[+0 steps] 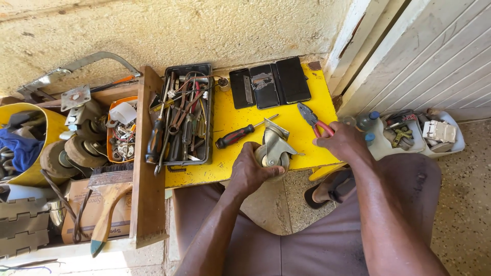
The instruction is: The person is repairing a caster wheel at a workbench, using pliers, a screwdriver, and a wrench to disassemble, adjust, and reassemble the components.
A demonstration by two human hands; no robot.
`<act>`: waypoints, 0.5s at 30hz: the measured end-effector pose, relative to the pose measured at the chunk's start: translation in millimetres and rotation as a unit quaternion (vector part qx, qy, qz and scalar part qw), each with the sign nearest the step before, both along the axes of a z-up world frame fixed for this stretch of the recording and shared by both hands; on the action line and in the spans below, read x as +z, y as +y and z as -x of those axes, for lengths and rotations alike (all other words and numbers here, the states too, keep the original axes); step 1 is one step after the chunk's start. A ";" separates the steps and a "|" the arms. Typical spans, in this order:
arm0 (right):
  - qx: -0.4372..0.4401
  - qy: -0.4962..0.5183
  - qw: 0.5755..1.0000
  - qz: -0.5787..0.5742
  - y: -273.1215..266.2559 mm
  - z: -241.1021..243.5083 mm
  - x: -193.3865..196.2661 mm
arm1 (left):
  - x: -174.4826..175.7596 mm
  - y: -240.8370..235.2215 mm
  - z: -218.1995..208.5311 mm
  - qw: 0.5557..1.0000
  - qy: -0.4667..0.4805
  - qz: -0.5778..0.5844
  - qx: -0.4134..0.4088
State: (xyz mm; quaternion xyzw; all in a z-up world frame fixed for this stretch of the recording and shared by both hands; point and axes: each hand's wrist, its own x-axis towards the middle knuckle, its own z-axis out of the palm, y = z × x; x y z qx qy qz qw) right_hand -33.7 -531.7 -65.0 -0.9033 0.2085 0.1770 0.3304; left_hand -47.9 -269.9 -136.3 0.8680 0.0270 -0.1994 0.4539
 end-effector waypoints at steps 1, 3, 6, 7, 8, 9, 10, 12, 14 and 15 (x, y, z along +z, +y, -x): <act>0.001 -0.001 1.000 0.001 -3.1 0.6 -5.4 | 5.2 -0.1 1.0 1.000 -0.001 0.001 0.001; -0.035 -0.010 0.999 -0.001 -7.7 2.3 -16.7 | 15.2 1.6 3.6 0.998 0.023 0.046 0.035; -0.063 -0.071 0.994 -0.060 2.4 22.4 -6.2 | 14.2 5.1 1.5 0.995 0.015 0.085 0.058; -0.061 -0.072 0.994 -0.059 0.9 26.9 -5.9 | 3.9 8.2 -1.0 0.994 0.013 0.086 0.059; -0.090 -0.097 0.985 -0.110 -0.7 31.8 -5.9 | -6.7 11.2 -3.0 0.990 0.007 0.123 0.066; -0.118 -0.121 0.972 -0.161 -2.4 36.4 -6.2 | -17.6 14.3 -5.2 0.985 0.002 0.159 0.073; -0.115 -0.122 0.973 -0.161 -1.6 40.9 -10.9 | -21.9 16.3 -5.4 0.984 0.000 0.160 0.075; -0.132 -0.175 0.919 -0.327 0.2 51.4 -21.8 | -31.6 21.0 -3.8 0.941 0.047 0.313 0.121; -0.088 -0.190 0.889 -0.408 1.6 54.8 -49.0 | -36.7 19.8 -4.0 0.925 0.049 0.353 0.131; -0.045 -0.206 0.849 -0.485 1.9 57.4 -62.7 | -39.3 18.7 -4.2 0.908 0.050 0.392 0.138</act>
